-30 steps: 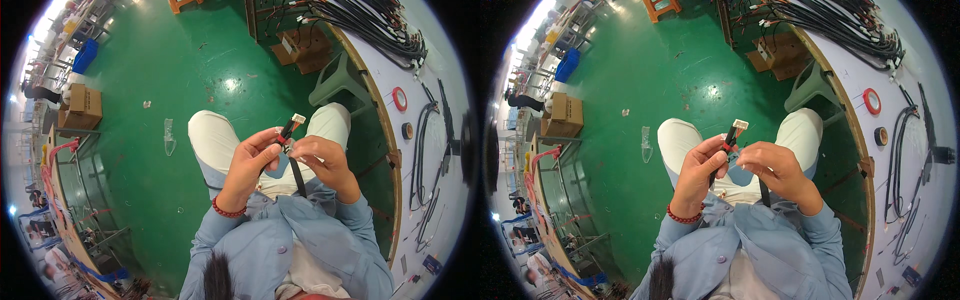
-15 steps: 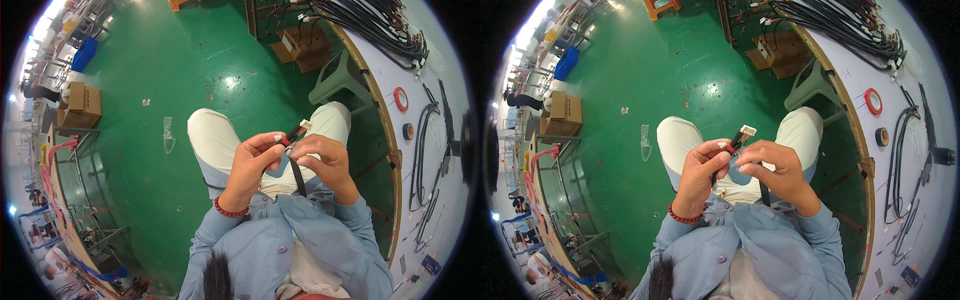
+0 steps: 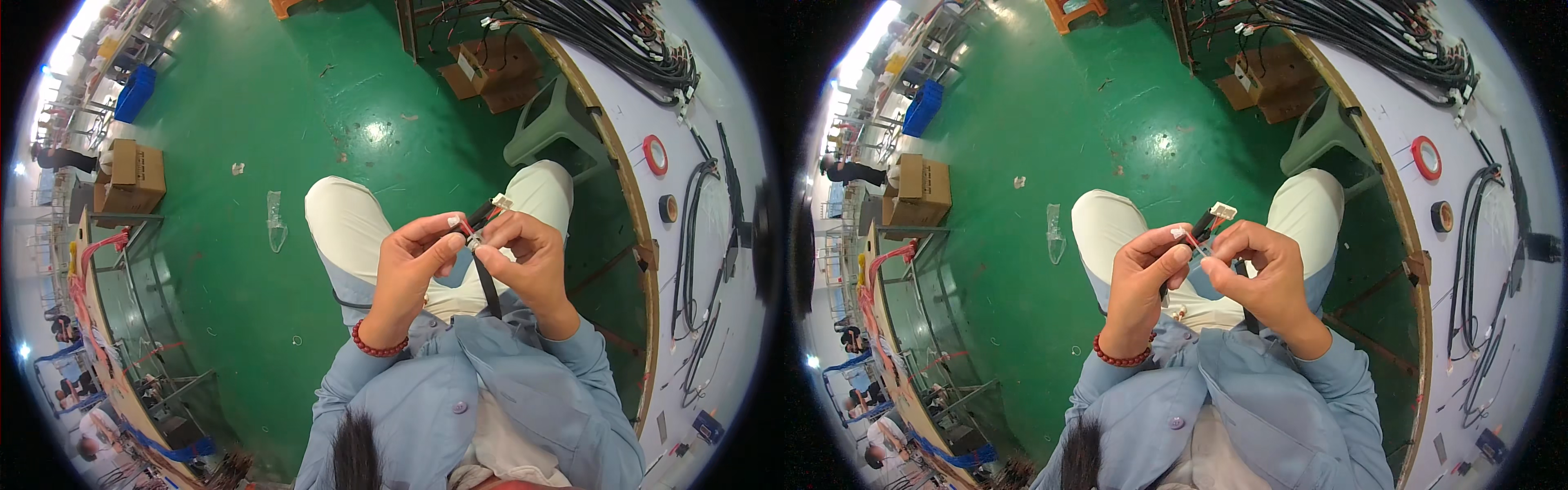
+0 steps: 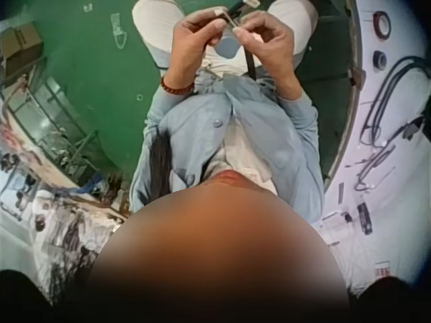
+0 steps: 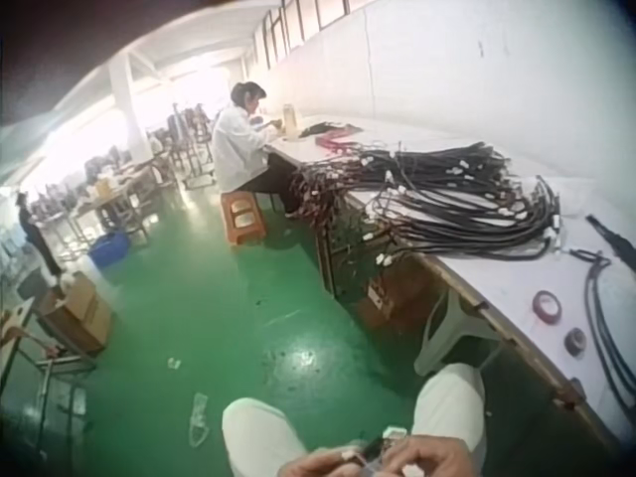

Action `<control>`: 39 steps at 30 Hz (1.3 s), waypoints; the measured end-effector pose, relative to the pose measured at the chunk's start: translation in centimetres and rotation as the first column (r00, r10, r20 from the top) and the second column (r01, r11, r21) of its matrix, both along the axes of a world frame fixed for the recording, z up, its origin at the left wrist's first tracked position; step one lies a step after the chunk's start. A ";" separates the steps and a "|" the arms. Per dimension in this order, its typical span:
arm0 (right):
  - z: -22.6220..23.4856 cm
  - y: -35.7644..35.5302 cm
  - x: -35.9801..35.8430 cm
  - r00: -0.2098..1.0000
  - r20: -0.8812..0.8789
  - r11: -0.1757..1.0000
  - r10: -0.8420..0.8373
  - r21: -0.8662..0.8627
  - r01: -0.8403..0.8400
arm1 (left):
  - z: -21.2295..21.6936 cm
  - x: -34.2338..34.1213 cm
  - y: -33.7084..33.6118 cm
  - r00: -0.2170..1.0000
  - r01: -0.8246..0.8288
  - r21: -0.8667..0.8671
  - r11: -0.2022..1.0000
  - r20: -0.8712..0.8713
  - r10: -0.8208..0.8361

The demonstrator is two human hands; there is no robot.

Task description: Applying electrical tape to secure and bundle wires within a harness on an assembly line.

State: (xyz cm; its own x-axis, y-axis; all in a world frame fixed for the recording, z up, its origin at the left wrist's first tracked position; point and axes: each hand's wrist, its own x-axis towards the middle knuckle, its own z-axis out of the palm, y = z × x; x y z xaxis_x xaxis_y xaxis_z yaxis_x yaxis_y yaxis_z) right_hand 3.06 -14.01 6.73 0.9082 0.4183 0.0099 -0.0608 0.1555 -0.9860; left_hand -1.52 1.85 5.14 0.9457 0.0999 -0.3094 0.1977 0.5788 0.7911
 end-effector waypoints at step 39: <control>-2.6 1.1 -1.7 0.941 0.068 0.941 -0.331 0.102 0.323 | -0.9 -0.5 -1.9 0.989 -0.035 0.288 0.957 0.150 -0.009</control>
State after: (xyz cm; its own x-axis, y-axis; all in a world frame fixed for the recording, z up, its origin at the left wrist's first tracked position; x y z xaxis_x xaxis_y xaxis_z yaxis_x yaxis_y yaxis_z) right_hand 1.34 -12.92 4.11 0.9891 0.0927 0.1141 0.0891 0.2392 -0.9669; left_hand -2.00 -0.08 4.27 0.9766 0.1772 -0.1218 0.0593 0.3224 0.9447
